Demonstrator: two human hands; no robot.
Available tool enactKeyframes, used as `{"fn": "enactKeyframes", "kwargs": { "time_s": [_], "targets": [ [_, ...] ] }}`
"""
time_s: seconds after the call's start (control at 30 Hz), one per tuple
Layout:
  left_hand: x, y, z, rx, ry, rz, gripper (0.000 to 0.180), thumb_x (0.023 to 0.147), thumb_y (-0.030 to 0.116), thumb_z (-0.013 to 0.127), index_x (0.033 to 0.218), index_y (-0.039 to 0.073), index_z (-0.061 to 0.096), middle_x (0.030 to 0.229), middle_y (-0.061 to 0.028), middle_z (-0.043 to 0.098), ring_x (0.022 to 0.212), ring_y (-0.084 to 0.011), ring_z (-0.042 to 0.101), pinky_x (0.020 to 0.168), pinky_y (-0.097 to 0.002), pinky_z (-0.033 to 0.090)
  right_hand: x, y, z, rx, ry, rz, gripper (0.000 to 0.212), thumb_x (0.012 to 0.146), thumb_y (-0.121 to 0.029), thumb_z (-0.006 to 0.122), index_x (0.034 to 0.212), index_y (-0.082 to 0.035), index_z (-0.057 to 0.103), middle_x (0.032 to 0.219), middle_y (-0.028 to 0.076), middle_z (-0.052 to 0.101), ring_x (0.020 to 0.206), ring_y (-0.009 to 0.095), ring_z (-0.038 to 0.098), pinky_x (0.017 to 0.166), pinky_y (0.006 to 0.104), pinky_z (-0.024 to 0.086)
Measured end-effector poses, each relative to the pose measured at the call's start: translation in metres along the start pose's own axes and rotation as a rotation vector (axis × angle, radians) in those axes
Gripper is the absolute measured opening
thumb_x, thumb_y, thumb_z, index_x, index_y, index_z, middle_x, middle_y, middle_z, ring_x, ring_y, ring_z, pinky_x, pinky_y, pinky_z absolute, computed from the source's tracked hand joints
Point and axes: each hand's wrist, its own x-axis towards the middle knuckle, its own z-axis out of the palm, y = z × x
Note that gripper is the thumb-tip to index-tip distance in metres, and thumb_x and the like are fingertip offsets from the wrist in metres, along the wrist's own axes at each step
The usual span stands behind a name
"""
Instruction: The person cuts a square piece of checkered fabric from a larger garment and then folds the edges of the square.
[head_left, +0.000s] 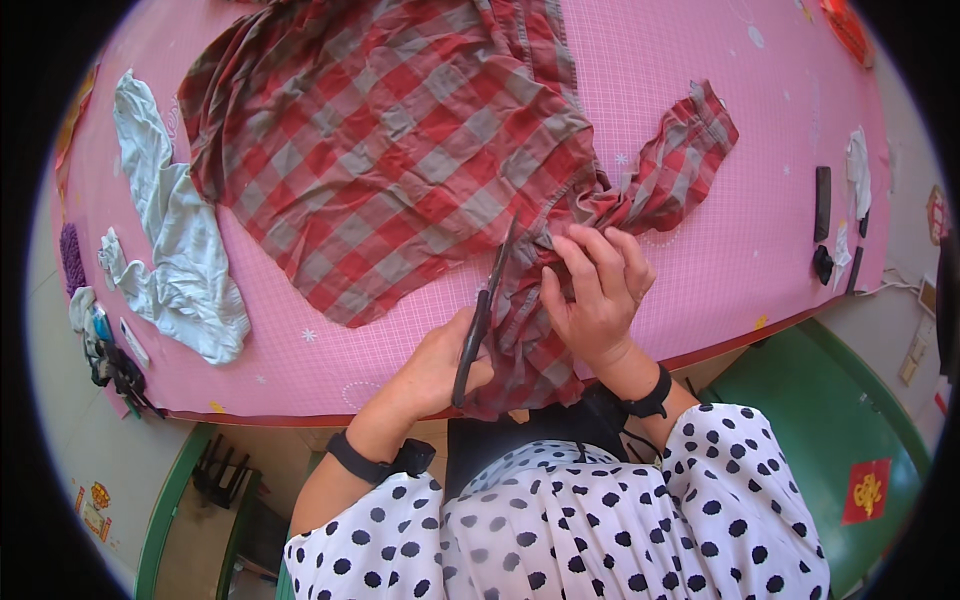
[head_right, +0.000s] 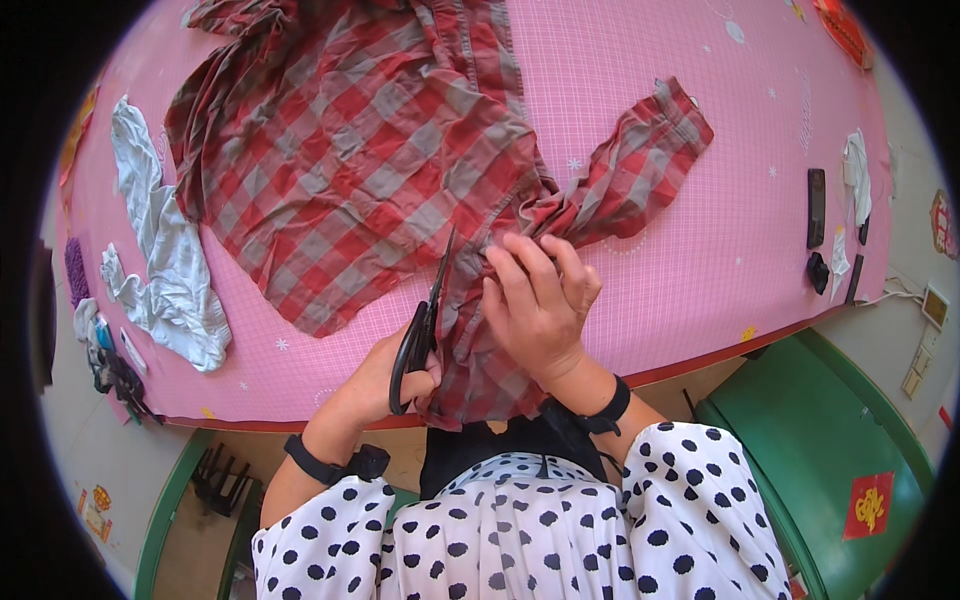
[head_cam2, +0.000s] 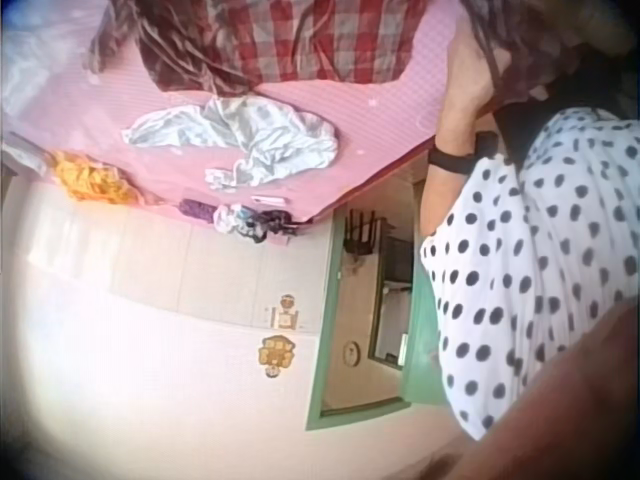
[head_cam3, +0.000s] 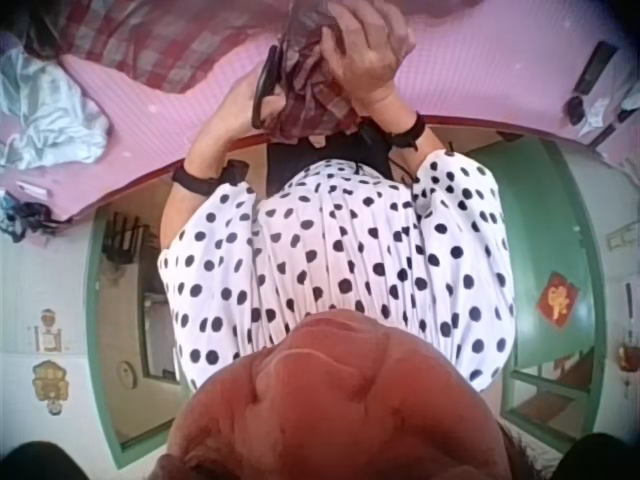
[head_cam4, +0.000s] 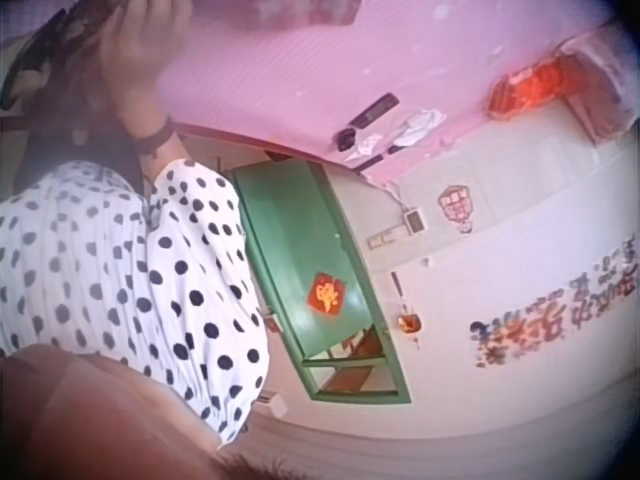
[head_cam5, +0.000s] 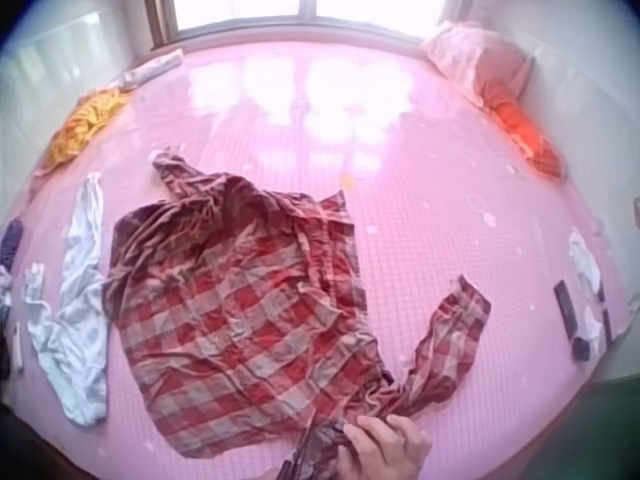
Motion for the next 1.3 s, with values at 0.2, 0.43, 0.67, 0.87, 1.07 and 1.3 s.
{"fn": "enactKeyframes", "kwargs": {
  "time_s": [0.2, 0.43, 0.67, 0.87, 1.07, 1.3],
  "targets": [
    [-0.002, -0.003, -0.004, -0.046, -0.016, -0.008, 0.046, 0.078, 0.016, 0.062, 0.119, -0.001, 0.053, 0.076, -0.0096, 0.058, 0.069, -0.0178, 0.057, 0.067, -0.0325, 0.050, 0.004, 0.003, 0.007, -0.093, -0.071, 0.010, 0.038, 0.074, -0.019, 0.077, 0.111, -0.016, 0.070, 0.118, -0.003, 0.064, 0.120, 0.023, 0.051, 0.092, 0.0398, 0.030],
    [-0.001, -0.008, -0.004, 0.052, 0.002, 0.041, 0.048, 0.076, 0.011, 0.061, 0.121, 0.000, 0.046, 0.068, -0.0040, 0.056, 0.053, -0.0133, 0.056, 0.050, -0.0269, 0.047, -0.002, 0.005, 0.009, -0.113, -0.077, 0.004, 0.036, 0.073, -0.020, 0.078, 0.108, -0.017, 0.071, 0.110, -0.004, 0.063, 0.116, 0.022, 0.052, 0.092, 0.0400, 0.029],
    [-0.003, -0.015, -0.006, 0.087, -0.004, 0.016, 0.053, 0.074, 0.010, 0.060, 0.125, 0.001, 0.045, 0.069, -0.0039, 0.057, 0.054, -0.0127, 0.055, 0.050, -0.0268, 0.047, -0.002, 0.002, 0.009, -0.112, -0.072, 0.000, 0.033, 0.075, -0.020, 0.077, 0.107, -0.017, 0.071, 0.108, -0.004, 0.063, 0.114, 0.022, 0.053, 0.091, 0.0400, 0.029],
    [-0.006, -0.008, -0.008, 0.108, -0.019, 0.015, 0.063, 0.072, 0.010, 0.060, 0.132, 0.002, 0.043, 0.071, -0.0046, 0.058, 0.055, -0.0137, 0.055, 0.051, -0.0274, 0.048, -0.004, -0.004, 0.008, -0.092, -0.052, 0.001, 0.033, 0.074, -0.019, 0.077, 0.107, -0.017, 0.071, 0.108, -0.004, 0.064, 0.112, 0.021, 0.054, 0.091, 0.0395, 0.029],
    [-0.009, -0.006, -0.014, 0.087, -0.018, 0.024, 0.046, 0.076, 0.009, 0.062, 0.119, 0.000, 0.049, 0.071, -0.0140, 0.060, 0.060, -0.0257, 0.061, 0.057, -0.0352, 0.049, -0.009, -0.011, 0.010, -0.061, -0.031, -0.012, 0.033, 0.074, -0.019, 0.077, 0.107, -0.017, 0.071, 0.110, -0.003, 0.065, 0.112, 0.021, 0.055, 0.091, 0.0393, 0.030],
    [-0.010, -0.003, -0.015, 0.042, -0.018, 0.042, 0.030, 0.080, 0.004, 0.061, 0.109, -0.002, 0.053, 0.066, -0.0134, 0.059, 0.056, -0.0233, 0.060, 0.054, -0.0346, 0.048, 0.009, 0.004, 0.010, -0.091, -0.038, -0.028, 0.034, 0.075, -0.018, 0.075, 0.108, -0.015, 0.071, 0.118, -0.001, 0.066, 0.121, 0.023, 0.053, 0.093, 0.0406, 0.030]
  ]
}}
